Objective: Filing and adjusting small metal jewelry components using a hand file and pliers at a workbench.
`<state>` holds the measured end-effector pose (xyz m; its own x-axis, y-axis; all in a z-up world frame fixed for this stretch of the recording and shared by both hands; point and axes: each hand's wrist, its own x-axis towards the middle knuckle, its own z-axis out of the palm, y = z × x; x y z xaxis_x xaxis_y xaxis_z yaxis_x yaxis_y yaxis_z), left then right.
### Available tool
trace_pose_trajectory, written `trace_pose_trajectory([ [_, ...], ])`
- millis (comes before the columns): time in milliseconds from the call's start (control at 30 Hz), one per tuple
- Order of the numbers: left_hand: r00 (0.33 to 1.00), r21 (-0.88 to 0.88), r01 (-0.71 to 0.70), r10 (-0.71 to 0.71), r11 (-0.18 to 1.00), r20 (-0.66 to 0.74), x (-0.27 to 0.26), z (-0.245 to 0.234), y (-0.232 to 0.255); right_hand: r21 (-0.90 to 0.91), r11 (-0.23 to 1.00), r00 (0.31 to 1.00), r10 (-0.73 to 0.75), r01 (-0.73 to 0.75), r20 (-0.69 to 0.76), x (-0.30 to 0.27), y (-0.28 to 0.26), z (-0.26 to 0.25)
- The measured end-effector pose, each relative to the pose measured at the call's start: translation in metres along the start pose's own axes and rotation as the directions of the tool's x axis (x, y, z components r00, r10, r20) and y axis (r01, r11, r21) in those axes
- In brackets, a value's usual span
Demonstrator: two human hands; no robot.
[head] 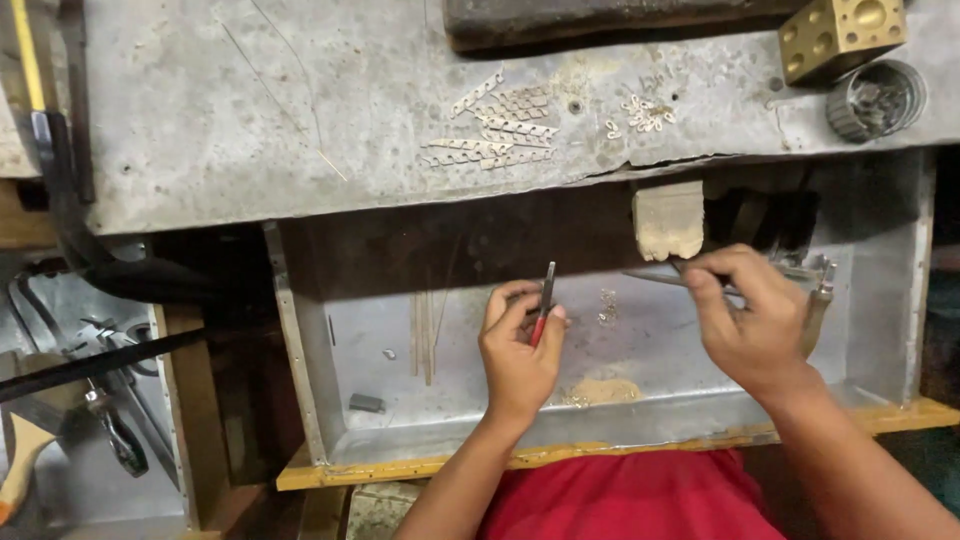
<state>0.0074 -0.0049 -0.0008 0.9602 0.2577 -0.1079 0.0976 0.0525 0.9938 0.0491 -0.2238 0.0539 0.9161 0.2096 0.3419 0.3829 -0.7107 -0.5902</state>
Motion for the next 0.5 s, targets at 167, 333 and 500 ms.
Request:
trace_pose_trajectory([
  [167,0.999,-0.175,0.046,-0.044,0.984,0.017,0.005,-0.001,-0.017,-0.024,0.993,0.981,0.122,-0.119,0.154,-0.018,0.011,0.035],
  [333,0.997,-0.211,0.080,-0.079,0.974,0.012,0.004,0.001,-0.023,-0.089,0.993,0.971,0.094,-0.076,0.219,-0.035,0.024,0.054],
  [500,0.973,-0.234,0.214,-0.228,0.949,-0.034,0.002,0.004,-0.036,-0.243,0.969,0.977,0.018,0.034,0.211,-0.046,0.043,0.070],
])
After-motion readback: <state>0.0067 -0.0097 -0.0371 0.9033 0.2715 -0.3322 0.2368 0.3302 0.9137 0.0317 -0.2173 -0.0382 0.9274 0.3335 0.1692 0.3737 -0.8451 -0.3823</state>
